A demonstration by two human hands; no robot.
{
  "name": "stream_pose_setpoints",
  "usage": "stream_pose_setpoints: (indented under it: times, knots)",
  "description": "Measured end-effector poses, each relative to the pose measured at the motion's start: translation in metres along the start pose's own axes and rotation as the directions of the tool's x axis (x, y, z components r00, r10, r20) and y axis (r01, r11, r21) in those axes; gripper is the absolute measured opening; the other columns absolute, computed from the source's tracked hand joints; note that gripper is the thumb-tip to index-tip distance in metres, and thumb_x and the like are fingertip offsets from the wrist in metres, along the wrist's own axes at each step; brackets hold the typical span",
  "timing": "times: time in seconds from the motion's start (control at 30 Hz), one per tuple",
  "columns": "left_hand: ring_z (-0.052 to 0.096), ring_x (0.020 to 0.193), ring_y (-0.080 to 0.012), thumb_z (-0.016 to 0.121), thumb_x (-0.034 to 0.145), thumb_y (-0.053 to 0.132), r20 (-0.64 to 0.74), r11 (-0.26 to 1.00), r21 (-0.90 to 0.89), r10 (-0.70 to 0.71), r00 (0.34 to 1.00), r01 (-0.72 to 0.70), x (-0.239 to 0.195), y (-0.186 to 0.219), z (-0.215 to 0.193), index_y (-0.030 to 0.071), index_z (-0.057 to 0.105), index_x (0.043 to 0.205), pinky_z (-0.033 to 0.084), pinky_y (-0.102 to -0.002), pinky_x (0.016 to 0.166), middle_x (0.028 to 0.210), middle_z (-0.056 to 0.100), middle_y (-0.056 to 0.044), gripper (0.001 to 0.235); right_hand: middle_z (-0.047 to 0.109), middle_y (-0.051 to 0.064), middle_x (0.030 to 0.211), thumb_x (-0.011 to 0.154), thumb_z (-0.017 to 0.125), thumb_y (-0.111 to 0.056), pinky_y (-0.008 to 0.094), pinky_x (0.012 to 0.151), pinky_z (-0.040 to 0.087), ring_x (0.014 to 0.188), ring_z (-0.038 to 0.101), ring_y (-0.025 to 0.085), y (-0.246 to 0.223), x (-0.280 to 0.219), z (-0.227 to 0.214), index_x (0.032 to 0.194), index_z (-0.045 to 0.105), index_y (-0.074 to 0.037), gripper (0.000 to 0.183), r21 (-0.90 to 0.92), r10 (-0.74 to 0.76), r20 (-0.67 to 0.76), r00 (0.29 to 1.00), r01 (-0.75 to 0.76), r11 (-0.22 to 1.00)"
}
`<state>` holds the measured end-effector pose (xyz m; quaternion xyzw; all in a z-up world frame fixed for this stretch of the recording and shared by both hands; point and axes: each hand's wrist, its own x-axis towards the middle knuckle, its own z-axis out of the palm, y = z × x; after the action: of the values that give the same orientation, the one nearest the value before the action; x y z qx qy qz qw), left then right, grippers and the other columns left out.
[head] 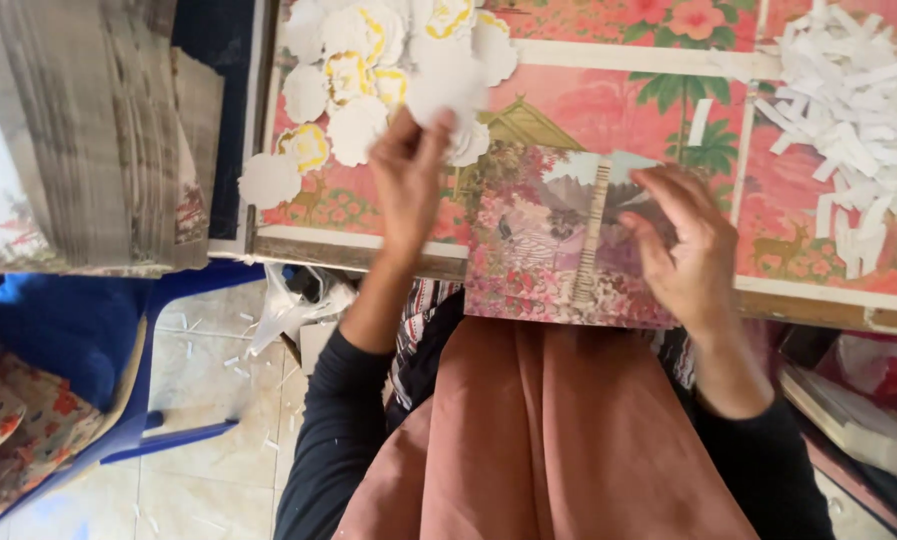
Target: Assembling decorative invitations by folding paper cards and applying adhesive seals
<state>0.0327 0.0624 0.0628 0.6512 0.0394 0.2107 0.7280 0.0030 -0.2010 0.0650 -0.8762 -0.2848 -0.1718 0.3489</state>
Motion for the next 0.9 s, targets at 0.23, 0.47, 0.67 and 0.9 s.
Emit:
stream_pose_setpoints:
  times: [0.23,0.47,0.67,0.9]
  knots:
    - [0.058,0.079,-0.0108,0.077,0.076,0.011,0.279,0.997,-0.027,-0.067,0.958,0.077,-0.068,0.006,0.065,0.004,0.064,0.099,0.053,-0.03,0.068,0.08,0.065,-0.012,0.027,0.062,0.008,0.075,0.088,0.073,-0.009,0.025,0.057,0.049,0.064,0.062,0.017,-0.009,0.003,0.013,0.098,0.066,0.0,0.015,0.379,0.329,-0.168,0.929,-0.247,0.892]
    - [0.059,0.065,-0.0235,0.063,0.088,0.015,0.379,0.956,0.141,0.186,0.907,-0.255,-0.069,0.021,0.075,0.006,0.065,0.077,0.047,-0.03,0.061,0.082,0.062,-0.009,0.014,0.062,0.017,0.096,0.094,0.063,-0.01,0.036,0.064,0.052,0.078,0.062,0.028,-0.017,0.009,0.007,0.105,0.065,0.004,0.018,-0.197,-0.108,-0.317,0.942,0.046,0.979]
    - [0.057,0.061,-0.0276,0.061,0.088,0.007,0.378,0.913,0.187,0.273,0.885,-0.362,-0.085,0.015,0.086,0.003,0.068,0.096,0.047,-0.032,0.055,0.079,0.06,-0.011,0.012,0.06,0.012,0.088,0.096,0.063,-0.011,0.028,0.061,0.053,0.071,0.06,0.02,-0.04,0.015,0.003,0.092,0.066,0.001,0.012,-0.523,-0.205,-0.29,0.935,0.025,0.852]
    - [0.059,0.061,-0.0308,0.061,0.087,0.007,0.419,0.93,0.19,0.213,0.883,-0.314,-0.091,0.008,0.094,0.004,0.067,0.08,0.045,-0.033,0.052,0.076,0.059,-0.013,0.01,0.054,0.006,0.079,0.089,0.063,-0.005,0.03,0.056,0.05,0.066,0.059,0.021,-0.003,-0.012,0.009,0.091,0.065,-0.004,0.003,-0.498,-0.127,-0.218,0.968,0.001,0.867]
